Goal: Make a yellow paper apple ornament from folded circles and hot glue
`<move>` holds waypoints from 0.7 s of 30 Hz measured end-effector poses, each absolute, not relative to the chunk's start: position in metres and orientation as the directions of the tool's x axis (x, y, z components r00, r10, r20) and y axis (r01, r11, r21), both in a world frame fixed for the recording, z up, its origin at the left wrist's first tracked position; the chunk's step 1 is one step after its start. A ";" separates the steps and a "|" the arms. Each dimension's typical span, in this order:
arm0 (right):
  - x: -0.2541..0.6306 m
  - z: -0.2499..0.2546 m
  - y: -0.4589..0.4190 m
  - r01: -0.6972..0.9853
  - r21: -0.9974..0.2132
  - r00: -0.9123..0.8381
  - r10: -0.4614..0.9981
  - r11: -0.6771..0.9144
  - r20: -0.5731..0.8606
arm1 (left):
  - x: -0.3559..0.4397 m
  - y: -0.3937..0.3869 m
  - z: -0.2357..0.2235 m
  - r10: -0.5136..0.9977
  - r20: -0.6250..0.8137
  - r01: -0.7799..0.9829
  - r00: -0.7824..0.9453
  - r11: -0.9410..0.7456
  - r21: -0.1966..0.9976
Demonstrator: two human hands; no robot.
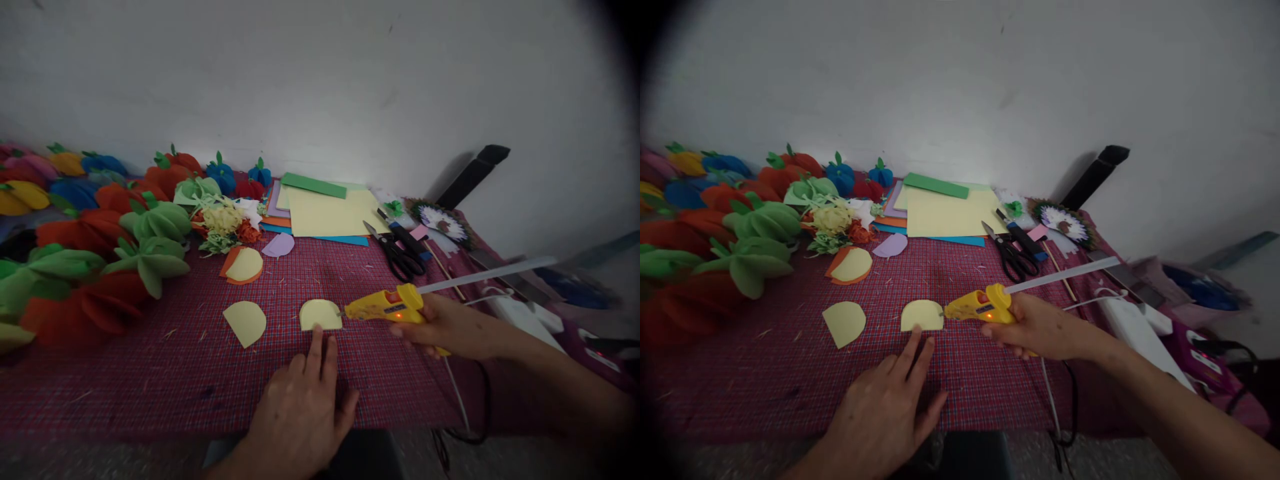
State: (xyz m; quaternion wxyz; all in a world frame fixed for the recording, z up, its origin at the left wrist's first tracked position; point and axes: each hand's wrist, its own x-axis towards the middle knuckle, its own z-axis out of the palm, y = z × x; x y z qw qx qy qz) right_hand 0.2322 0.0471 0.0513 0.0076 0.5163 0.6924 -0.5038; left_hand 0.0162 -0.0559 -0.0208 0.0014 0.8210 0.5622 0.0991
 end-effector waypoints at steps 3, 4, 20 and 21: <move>0.233 0.053 0.044 0.731 -0.680 -0.448 0.713 -0.055 -0.539 | 0.016 -0.057 -0.022 0.923 0.169 0.923 0.345 -0.366 0.116; 0.233 0.053 0.043 0.733 -0.678 -0.446 0.713 -0.056 -0.541 | 0.016 -0.057 -0.022 0.923 0.170 0.923 0.344 -0.365 0.117; 0.240 0.062 0.024 0.765 -0.644 -0.435 0.751 0.017 -0.496 | 0.017 -0.057 -0.018 0.914 0.235 0.927 0.330 -0.361 0.105; 0.243 0.061 0.021 0.764 -0.643 -0.432 0.786 0.057 -0.443 | 0.018 -0.059 -0.018 0.907 0.258 0.925 0.334 -0.368 0.095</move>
